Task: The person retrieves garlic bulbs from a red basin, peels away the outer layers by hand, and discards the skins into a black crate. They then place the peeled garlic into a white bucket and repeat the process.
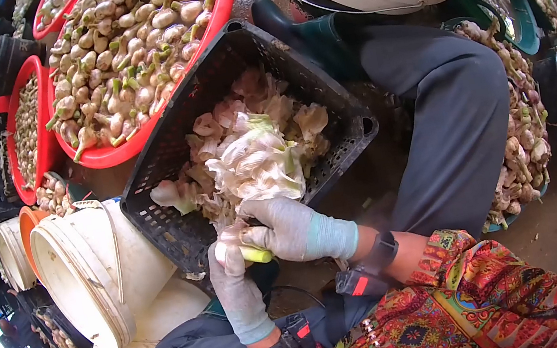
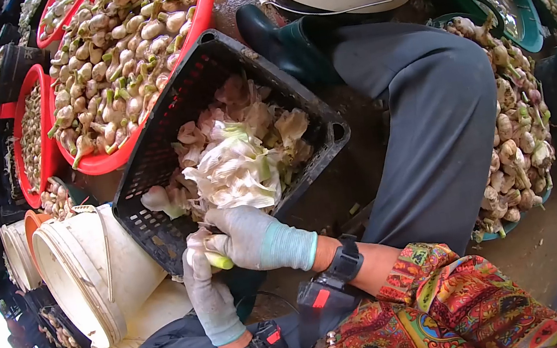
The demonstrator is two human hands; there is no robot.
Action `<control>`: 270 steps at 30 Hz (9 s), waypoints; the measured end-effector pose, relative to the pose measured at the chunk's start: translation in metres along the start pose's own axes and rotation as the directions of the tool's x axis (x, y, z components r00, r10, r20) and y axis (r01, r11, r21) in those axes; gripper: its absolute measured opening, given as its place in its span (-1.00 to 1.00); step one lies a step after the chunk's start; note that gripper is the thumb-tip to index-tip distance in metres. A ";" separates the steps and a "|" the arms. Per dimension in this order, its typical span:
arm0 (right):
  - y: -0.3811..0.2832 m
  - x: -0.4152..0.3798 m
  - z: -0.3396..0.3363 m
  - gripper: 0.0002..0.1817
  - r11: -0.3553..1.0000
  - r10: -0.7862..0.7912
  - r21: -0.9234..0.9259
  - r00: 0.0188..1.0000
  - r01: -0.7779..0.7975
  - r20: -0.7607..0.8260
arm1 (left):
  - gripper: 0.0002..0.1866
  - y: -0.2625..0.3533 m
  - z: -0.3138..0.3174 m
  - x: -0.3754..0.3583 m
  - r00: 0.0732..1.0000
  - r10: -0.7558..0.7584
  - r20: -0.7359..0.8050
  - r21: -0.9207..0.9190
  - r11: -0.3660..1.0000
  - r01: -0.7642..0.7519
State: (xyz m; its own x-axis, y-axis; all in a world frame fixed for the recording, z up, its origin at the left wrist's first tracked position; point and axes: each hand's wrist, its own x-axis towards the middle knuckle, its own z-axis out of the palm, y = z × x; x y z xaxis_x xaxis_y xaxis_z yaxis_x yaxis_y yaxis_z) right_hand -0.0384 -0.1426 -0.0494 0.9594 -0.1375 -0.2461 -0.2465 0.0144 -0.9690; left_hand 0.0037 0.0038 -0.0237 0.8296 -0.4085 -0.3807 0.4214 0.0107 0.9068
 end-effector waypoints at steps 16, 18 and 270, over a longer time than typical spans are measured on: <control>-0.024 -0.018 -0.019 -0.67 0.993 -0.105 0.050 0.987 0.111 -0.119 | -0.53 0.004 -0.003 -0.009 0.995 0.101 -0.019 -0.445 0.890 -0.099; -0.019 -0.015 -0.016 -0.65 0.981 -0.163 -0.121 0.979 0.149 -0.120 | -0.56 0.005 0.008 -0.008 0.970 0.239 -0.038 -0.183 0.953 -0.242; -0.002 0.007 -0.009 -0.77 0.950 -0.043 -0.308 0.999 0.041 0.001 | -0.50 -0.018 -0.010 -0.013 0.787 0.614 0.063 0.903 0.301 -0.307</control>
State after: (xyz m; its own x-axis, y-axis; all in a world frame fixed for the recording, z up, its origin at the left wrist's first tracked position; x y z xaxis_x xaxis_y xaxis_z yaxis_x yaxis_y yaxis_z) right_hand -0.0321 -0.1528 -0.0490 0.9693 -0.1366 -0.2043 -0.2369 -0.2974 -0.9249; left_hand -0.0105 0.0183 -0.0368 0.8886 -0.3721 0.2682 -0.4583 -0.6956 0.5533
